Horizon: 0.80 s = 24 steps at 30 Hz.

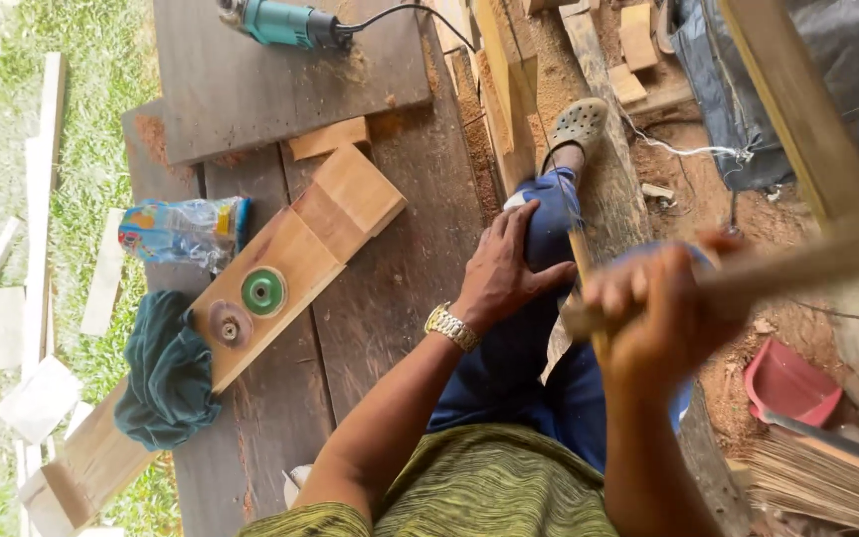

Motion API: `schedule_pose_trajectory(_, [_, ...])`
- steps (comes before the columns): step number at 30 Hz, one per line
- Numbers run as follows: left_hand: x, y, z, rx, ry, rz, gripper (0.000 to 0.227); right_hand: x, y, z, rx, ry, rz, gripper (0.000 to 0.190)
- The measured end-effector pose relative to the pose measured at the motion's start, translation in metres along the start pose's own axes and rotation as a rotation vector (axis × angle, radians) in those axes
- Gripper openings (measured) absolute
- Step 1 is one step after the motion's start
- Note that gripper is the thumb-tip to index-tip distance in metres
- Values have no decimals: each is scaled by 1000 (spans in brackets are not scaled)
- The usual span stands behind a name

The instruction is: Manually sawing and filing a piece of wood for a carpentry project.

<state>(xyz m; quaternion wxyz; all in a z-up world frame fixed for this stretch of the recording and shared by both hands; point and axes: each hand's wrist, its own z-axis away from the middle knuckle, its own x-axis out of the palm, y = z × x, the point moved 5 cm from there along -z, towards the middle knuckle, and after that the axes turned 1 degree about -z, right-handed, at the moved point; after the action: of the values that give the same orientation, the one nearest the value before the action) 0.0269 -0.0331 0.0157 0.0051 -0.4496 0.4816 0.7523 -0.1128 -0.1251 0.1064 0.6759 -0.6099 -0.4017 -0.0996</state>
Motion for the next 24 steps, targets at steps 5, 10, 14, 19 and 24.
schedule_pose_trajectory(5, [2,-6,-9,65,30,-20,99,-98,-38,106,132,176,-11,18])
schedule_pose_trajectory(10, [-2,-5,-13,49,43,-14,102,-113,-12,86,83,133,-2,30])
schedule_pose_trajectory(14, [6,-9,-7,42,17,7,101,-36,46,-13,83,89,-52,25])
schedule_pose_trajectory(19, [0,-7,-8,30,23,26,99,26,35,-47,-17,8,-63,30])
schedule_pose_trajectory(24, [1,-3,-4,31,30,21,99,6,-35,21,47,96,6,32])
